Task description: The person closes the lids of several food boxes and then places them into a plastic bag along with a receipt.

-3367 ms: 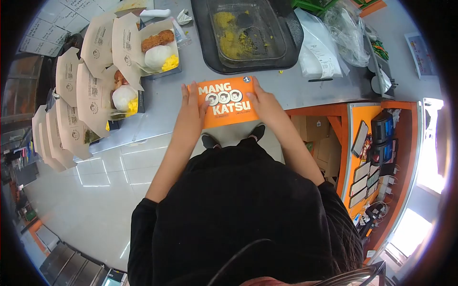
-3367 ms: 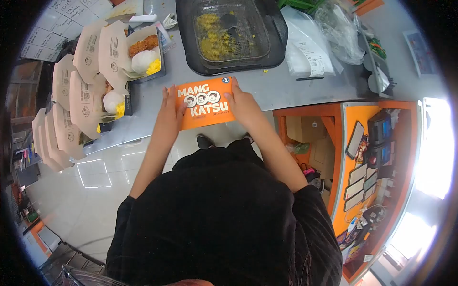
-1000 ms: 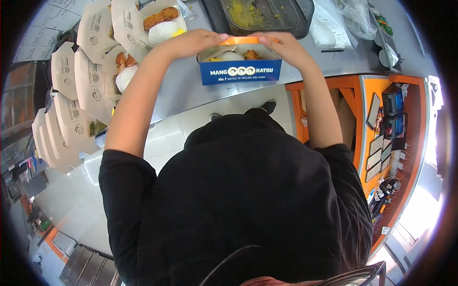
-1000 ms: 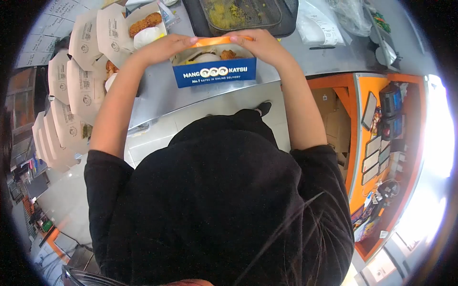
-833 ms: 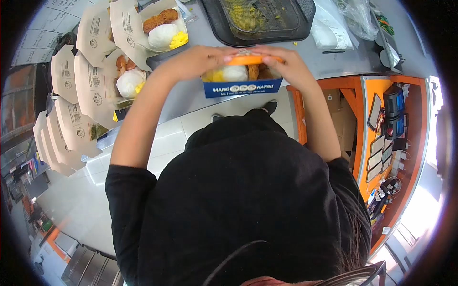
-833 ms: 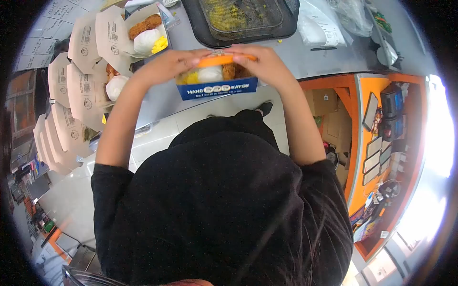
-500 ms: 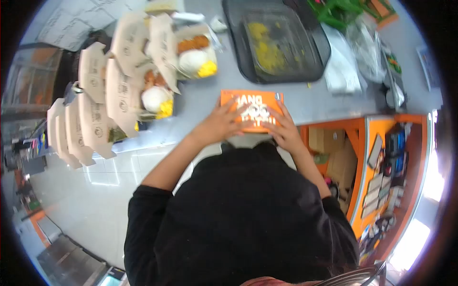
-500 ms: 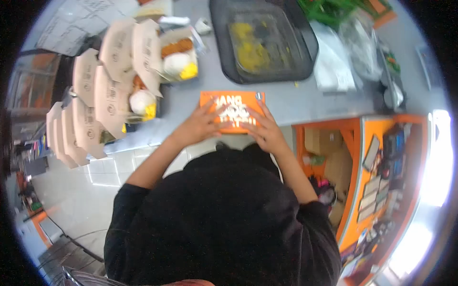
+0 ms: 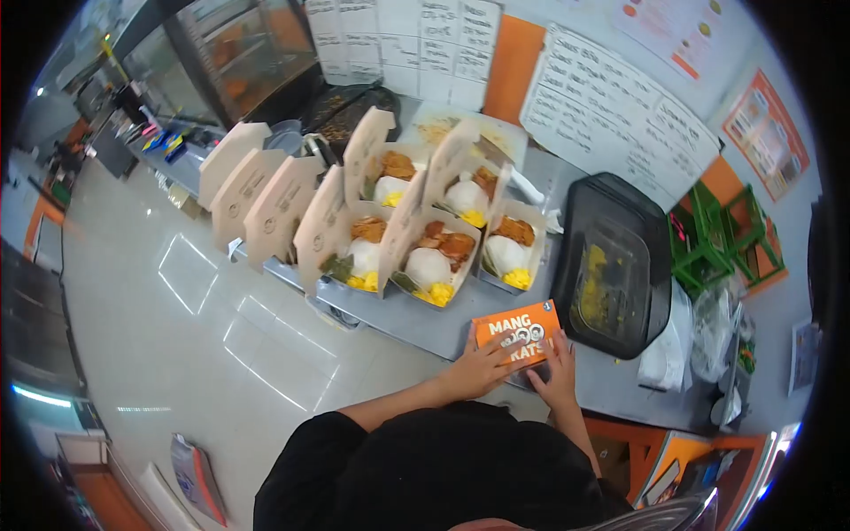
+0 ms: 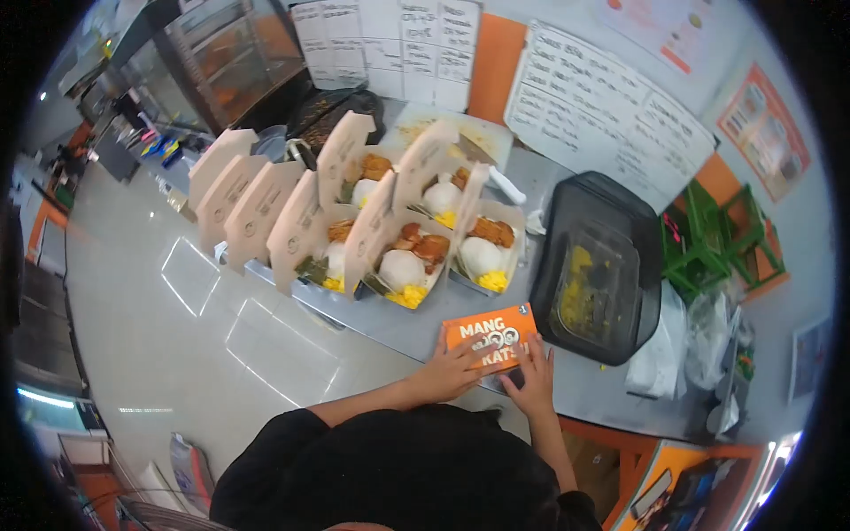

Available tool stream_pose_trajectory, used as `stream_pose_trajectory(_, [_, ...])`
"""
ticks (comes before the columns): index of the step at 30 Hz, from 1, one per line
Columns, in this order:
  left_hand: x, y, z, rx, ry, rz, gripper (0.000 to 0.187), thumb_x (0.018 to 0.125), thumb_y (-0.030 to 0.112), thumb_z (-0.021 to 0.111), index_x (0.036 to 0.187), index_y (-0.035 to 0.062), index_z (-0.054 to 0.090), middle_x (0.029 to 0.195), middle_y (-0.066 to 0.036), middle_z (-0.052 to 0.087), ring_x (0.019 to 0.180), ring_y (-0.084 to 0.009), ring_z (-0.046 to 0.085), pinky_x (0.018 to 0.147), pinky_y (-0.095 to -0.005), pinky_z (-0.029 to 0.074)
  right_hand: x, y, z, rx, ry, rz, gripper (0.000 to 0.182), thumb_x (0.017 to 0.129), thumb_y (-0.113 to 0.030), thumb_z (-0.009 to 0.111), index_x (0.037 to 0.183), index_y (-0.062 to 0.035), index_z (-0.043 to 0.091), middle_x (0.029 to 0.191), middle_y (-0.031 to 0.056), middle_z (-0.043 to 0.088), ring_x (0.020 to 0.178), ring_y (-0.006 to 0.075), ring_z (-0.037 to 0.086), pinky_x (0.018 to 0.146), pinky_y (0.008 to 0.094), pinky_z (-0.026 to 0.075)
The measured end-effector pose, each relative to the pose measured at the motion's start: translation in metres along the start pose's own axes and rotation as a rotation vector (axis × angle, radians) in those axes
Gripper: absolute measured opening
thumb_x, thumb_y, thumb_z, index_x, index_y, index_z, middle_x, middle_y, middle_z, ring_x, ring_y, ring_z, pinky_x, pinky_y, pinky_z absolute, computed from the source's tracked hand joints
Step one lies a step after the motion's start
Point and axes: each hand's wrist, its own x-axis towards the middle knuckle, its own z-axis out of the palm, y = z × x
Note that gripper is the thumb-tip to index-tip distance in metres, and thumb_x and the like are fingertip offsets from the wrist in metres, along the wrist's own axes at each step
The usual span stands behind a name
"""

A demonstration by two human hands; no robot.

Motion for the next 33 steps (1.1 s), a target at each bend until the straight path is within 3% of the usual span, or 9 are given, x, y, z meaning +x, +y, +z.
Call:
stream_pose_trajectory(4, [0.003,-0.009,-0.057,-0.251,0.08,0.048,0.046,0.076,0.012,0.059,0.12,0.0204,0.056,0.129,-0.006,0.049,0.121,-0.0255,0.044,0.099,-0.0593,0.027,0.013,-0.002,0.0,-0.275,-0.104,-0.016,0.058,0.069,-0.008,0.062,0.125,-0.0197,0.053,0.14,0.0079,0.037,0.134,0.032,0.027,0.105,0.0605,0.015])
stream_pose_trajectory(8, [-0.04,-0.046,-0.136,-0.089,0.285,0.025,0.047,0.067,-0.001,0.057,0.111,0.0152,0.062,0.114,-0.009,0.057,0.099,-0.0246,0.056,0.081,-0.0392,0.046,0.036,0.004,-0.015,0.119,0.202,-0.105,0.04,0.063,0.003,0.051,0.097,-0.013,0.066,0.12,0.0104,0.051,0.123,0.0333,0.041,0.106,0.0562,0.018])
stream_pose_trajectory(11, [-0.086,-0.061,-0.185,0.148,0.665,-0.339,0.039,0.066,-0.008,0.054,0.1,0.0087,0.062,0.103,-0.012,0.057,0.088,-0.0251,0.055,0.073,-0.0341,0.044,0.108,-0.031,-0.039,0.209,0.406,-0.308,0.029,0.064,0.009,0.05,0.086,-0.0041,0.064,0.105,0.0145,0.055,0.106,0.0326,0.052,0.091,0.0435,0.04])
stream_pose_trajectory(15, [-0.139,-0.108,-0.187,0.116,1.238,-0.649,0.028,0.067,-0.011,0.052,0.09,0.0043,0.057,0.09,-0.013,0.054,0.081,-0.0254,0.053,0.07,-0.0301,0.043,0.24,-0.149,-0.061,0.256,0.293,-0.525,0.023,0.071,0.008,0.049,0.089,0.0001,0.061,0.105,0.0144,0.054,0.096,0.0276,0.054,0.086,0.0373,0.043])
stream_pose_trajectory(20, [-0.17,-0.158,-0.188,0.155,1.01,-0.524,0.027,0.066,-0.011,0.057,0.088,0.005,0.056,0.089,-0.012,0.054,0.079,-0.0257,0.053,0.068,-0.0313,0.043,0.445,-0.303,0.043,0.265,-0.077,-0.539,0.037,0.079,-0.008,0.056,0.115,-0.0034,0.05,0.093,0.0132,0.058,0.089,0.0236,0.059,0.076,0.0338,0.049])
stream_pose_trajectory(23, [-0.196,-0.169,-0.201,0.064,0.84,-0.392,0.029,0.064,-0.011,0.057,0.088,0.0055,0.057,0.087,-0.011,0.055,0.077,-0.0259,0.054,0.065,-0.0328,0.044,0.559,-0.338,0.159,-0.018,-0.352,-0.146,0.07,0.069,-0.034,0.068,0.128,-0.0063,0.042,0.108,0.0236,0.058,0.093,0.0328,0.06,0.08,0.0387,0.048])
stream_pose_trajectory(25, [-0.222,-0.175,-0.209,0.044,0.808,-0.42,0.03,0.063,-0.011,0.057,0.088,0.0056,0.057,0.087,-0.011,0.055,0.076,-0.0255,0.054,0.064,-0.0336,0.045,0.586,-0.348,0.21,-0.119,-0.489,0.102,0.085,0.067,-0.043,0.07,0.135,-0.0069,0.033,0.115,0.0232,0.054,0.088,0.0305,0.062,0.07,0.0389,0.051])
stream_pose_trajectory(28, [-0.264,-0.183,-0.205,0.066,0.902,-0.597,0.031,0.062,-0.011,0.057,0.088,0.0059,0.057,0.087,-0.011,0.054,0.076,-0.0246,0.054,0.064,-0.0338,0.045,0.601,-0.352,0.26,-0.268,-0.618,0.169,0.113,0.057,-0.051,0.077,0.139,0.0014,0.02,0.131,0.0236,0.044,0.113,0.0359,0.05,0.089,0.041,0.045])
stream_pose_trajectory(33, [-0.3,-0.196,-0.206,0.058,1.024,-0.843,0.029,0.068,-0.007,0.055,0.095,0.0035,0.056,0.092,-0.014,0.055,0.079,-0.0264,0.053,0.07,-0.0347,0.044,0.596,-0.358,0.294,-0.439,-0.613,0.203,0.116,0.054,-0.041,0.081,0.142,-0.0038,0.014,0.137,0.0204,0.04,0.123,0.0309,0.044,0.1,0.0391,0.039])
